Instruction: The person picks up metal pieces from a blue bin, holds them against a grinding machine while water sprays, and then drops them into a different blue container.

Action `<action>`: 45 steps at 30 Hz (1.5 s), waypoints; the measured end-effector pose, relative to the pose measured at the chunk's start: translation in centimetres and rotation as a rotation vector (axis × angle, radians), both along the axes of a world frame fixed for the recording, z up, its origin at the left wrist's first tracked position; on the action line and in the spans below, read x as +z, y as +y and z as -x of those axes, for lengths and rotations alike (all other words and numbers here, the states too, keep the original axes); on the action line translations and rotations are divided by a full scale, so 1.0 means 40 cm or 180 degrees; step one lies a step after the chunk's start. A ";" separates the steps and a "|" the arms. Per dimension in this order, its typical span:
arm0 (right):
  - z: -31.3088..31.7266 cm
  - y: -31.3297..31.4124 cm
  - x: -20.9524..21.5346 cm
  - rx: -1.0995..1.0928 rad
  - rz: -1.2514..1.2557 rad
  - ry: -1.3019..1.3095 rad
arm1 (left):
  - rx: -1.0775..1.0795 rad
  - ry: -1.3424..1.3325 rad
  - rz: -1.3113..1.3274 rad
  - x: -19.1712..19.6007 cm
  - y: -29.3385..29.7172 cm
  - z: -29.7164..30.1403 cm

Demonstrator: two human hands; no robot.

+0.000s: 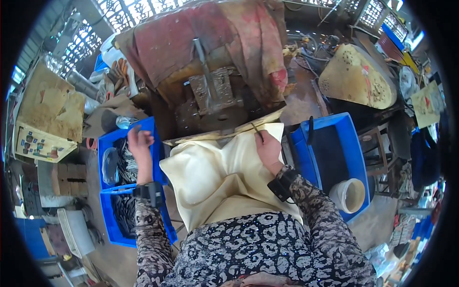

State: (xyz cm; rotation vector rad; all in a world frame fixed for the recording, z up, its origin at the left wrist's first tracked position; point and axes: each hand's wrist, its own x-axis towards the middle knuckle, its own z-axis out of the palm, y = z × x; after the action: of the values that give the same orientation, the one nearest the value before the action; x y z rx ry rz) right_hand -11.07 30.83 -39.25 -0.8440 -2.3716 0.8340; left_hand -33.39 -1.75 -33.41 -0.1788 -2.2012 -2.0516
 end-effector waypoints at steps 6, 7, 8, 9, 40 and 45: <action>0.006 -0.009 -0.003 0.0108 -0.0107 -0.0006 | -0.0758 0.0422 0.1319 -0.056 0.246 -0.025; 0.005 -0.011 -0.004 0.0128 -0.0107 0.0047 | -0.0519 0.0940 0.2158 -0.070 0.256 -0.036; 0.002 -0.006 -0.005 0.0099 -0.0112 0.0045 | -0.0276 0.1464 0.2988 -0.072 0.269 -0.050; -0.001 -0.002 -0.007 0.0097 -0.0088 -0.0018 | -0.0296 0.1473 0.2979 -0.067 0.277 -0.049; 0.000 -0.004 -0.007 0.0108 -0.0218 -0.0122 | -0.0473 0.0997 0.3422 -0.033 0.284 -0.060; -0.001 -0.001 -0.013 0.0133 -0.0225 -0.0101 | -0.0460 0.0980 0.3400 -0.032 0.288 -0.062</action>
State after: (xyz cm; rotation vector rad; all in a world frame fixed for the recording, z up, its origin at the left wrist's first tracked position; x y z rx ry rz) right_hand -11.02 30.80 -39.75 -0.7874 -2.4389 0.7536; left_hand -30.90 9.75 -34.70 -0.6906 -2.8292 -0.6023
